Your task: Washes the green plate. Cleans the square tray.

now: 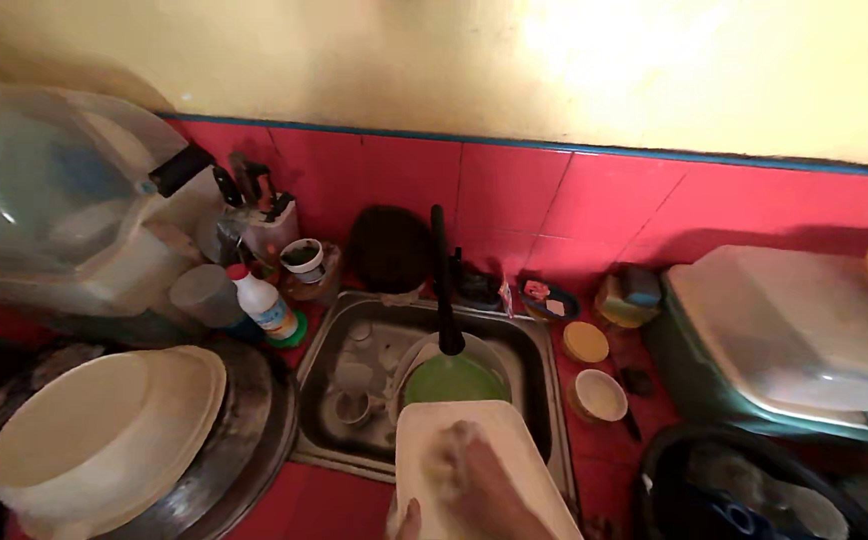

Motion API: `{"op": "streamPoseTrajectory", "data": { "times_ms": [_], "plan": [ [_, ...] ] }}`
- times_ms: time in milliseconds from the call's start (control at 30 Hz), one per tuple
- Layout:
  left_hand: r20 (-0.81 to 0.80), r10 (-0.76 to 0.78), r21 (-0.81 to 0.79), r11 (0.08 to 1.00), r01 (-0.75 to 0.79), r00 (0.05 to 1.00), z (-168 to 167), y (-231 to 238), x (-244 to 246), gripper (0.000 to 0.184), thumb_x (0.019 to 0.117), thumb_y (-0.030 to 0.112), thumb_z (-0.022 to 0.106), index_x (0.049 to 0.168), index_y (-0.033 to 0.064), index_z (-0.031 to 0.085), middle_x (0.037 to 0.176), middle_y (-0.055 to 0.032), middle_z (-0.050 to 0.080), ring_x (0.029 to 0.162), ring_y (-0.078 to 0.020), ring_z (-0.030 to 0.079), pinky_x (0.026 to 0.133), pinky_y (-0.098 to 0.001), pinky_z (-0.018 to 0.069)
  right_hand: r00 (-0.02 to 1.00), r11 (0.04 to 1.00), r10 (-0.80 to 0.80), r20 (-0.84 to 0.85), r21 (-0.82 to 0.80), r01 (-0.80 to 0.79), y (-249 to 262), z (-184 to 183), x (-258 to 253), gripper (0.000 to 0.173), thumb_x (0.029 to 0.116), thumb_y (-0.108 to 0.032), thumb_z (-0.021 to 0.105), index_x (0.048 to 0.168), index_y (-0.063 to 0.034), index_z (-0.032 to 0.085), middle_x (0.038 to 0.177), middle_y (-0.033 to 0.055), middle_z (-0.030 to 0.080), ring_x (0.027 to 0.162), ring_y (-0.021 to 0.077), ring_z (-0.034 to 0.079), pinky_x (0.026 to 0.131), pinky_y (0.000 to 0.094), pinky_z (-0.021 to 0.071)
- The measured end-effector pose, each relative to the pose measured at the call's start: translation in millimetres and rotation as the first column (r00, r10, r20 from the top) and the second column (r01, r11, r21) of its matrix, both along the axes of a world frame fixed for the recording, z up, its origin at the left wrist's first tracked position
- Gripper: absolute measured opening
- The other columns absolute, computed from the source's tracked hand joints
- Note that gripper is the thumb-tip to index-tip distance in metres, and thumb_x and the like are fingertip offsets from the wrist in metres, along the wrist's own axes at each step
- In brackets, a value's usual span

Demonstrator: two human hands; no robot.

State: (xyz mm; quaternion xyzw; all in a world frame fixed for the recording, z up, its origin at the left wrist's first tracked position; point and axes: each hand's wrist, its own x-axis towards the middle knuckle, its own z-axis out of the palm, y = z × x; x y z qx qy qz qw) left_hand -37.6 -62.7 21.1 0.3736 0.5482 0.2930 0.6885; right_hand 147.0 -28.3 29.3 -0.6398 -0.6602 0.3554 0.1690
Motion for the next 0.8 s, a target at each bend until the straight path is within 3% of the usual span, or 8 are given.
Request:
{"op": "streamPoseTrajectory", "data": {
  "times_ms": [167, 200, 300, 400, 500, 633, 733, 800],
  "plan": [
    [-0.105, 0.274, 0.119, 0.958, -0.261, 0.956, -5.4, 16.5, -27.5, 0.052, 0.1115, 0.023, 0.027, 0.148, -0.0141, 0.030, 0.136, -0.0269, 0.050, 0.118, -0.0132, 0.056, 0.103, -0.0315, 0.0476, 0.883, 0.925, 0.378, -0.279, 0.163, -0.344, -36.3, -2.0, -36.3, 0.030, 0.1002, -0.020, 0.059, 0.116, 0.0026, 0.070, 0.129, 0.0261, 0.062, 0.123, 0.0413, 0.059, 0.105, 0.0559, 0.0463],
    [-0.105, 0.306, 0.134, 0.947, -0.291, 0.946, -1.3, 18.3, -37.4, 0.053, 0.1115, 0.022, 0.027, 0.150, -0.0146, 0.028, 0.141, -0.0287, 0.047, 0.121, -0.0130, 0.054, 0.105, -0.0307, 0.0449, 0.893, 0.926, 0.373, -0.252, 0.162, -0.341, -35.6, -12.7, -25.6, 0.028, 0.1000, -0.019, 0.060, 0.116, 0.0015, 0.072, 0.129, 0.0256, 0.063, 0.122, 0.0406, 0.060, 0.105, 0.0549, 0.0475],
    [-0.089, 0.298, 0.189, 0.942, -0.278, 0.950, 9.0, 12.4, -49.6, 0.045, 0.1102, 0.017, 0.031, 0.141, -0.0156, 0.036, 0.122, -0.0173, 0.056, 0.105, 0.0002, 0.058, 0.095, -0.0208, 0.0491, 0.981, 0.981, 0.191, -0.040, 0.043, -0.190, -5.6, -39.0, 14.9, 0.030, 0.0952, -0.022, 0.066, 0.120, -0.0041, 0.068, 0.133, 0.0230, 0.060, 0.124, 0.0395, 0.058, 0.104, 0.0535, 0.0497],
    [-0.026, 0.122, 0.139, 0.983, -0.117, 0.992, 12.9, -0.6, -29.7, 0.046, 0.1101, 0.016, 0.032, 0.143, -0.0160, 0.036, 0.126, -0.0207, 0.057, 0.110, -0.0051, 0.059, 0.099, -0.0250, 0.0493, 0.998, 0.997, -0.058, -0.007, 0.059, 0.059, 31.6, -40.8, 20.2, 0.042, 0.0963, -0.023, 0.063, 0.131, 0.0006, 0.061, 0.134, 0.0258, 0.059, 0.129, 0.0391, 0.055, 0.110, 0.0502, 0.0450],
    [0.007, 0.088, 0.087, 0.992, -0.088, 0.996, 19.2, -0.7, -4.8, 0.046, 0.1104, 0.017, 0.032, 0.144, -0.0137, 0.037, 0.129, -0.0222, 0.057, 0.112, -0.0094, 0.060, 0.100, -0.0278, 0.0501, 0.989, 0.987, 0.025, -0.146, 0.159, -0.001, 24.2, -21.9, -20.6, 0.038, 0.0962, -0.019, 0.062, 0.127, 0.0025, 0.063, 0.129, 0.0254, 0.062, 0.124, 0.0378, 0.059, 0.107, 0.0486, 0.0472],
    [-0.043, 0.255, 0.133, 0.960, -0.248, 0.966, 28.7, 12.0, -18.3, 0.045, 0.1107, 0.016, 0.030, 0.142, -0.0144, 0.038, 0.127, -0.0225, 0.057, 0.111, -0.0085, 0.059, 0.100, -0.0267, 0.0490, 0.932, 0.939, 0.301, -0.203, 0.234, -0.252, -23.4, -1.1, -40.0, 0.030, 0.0906, -0.011, 0.069, 0.117, 0.0033, 0.068, 0.118, 0.0251, 0.067, 0.114, 0.0391, 0.065, 0.098, 0.0521, 0.0530],
    [-0.037, 0.288, 0.175, 0.945, -0.277, 0.957, 16.3, 8.4, -40.5, 0.048, 0.1100, 0.018, 0.032, 0.148, -0.0122, 0.034, 0.133, -0.0229, 0.055, 0.115, -0.0076, 0.059, 0.101, -0.0257, 0.0490, 0.980, 0.968, 0.184, -0.077, 0.189, -0.167, -9.3, -27.6, 0.2, 0.034, 0.0899, -0.013, 0.068, 0.121, 0.0012, 0.066, 0.121, 0.0242, 0.066, 0.117, 0.0407, 0.063, 0.100, 0.0547, 0.0518],
    [-0.039, 0.218, 0.156, 0.965, -0.210, 0.975, 20.7, 2.4, -40.4, 0.048, 0.1095, 0.017, 0.034, 0.148, -0.0119, 0.034, 0.134, -0.0222, 0.056, 0.115, -0.0077, 0.059, 0.101, -0.0261, 0.0494, 0.999, 0.985, 0.047, -0.026, 0.169, -0.042, 13.2, -40.8, 20.2, 0.043, 0.0931, -0.013, 0.063, 0.133, 0.0040, 0.060, 0.138, 0.0292, 0.056, 0.131, 0.0457, 0.052, 0.110, 0.0558, 0.0433]
  ]
}}
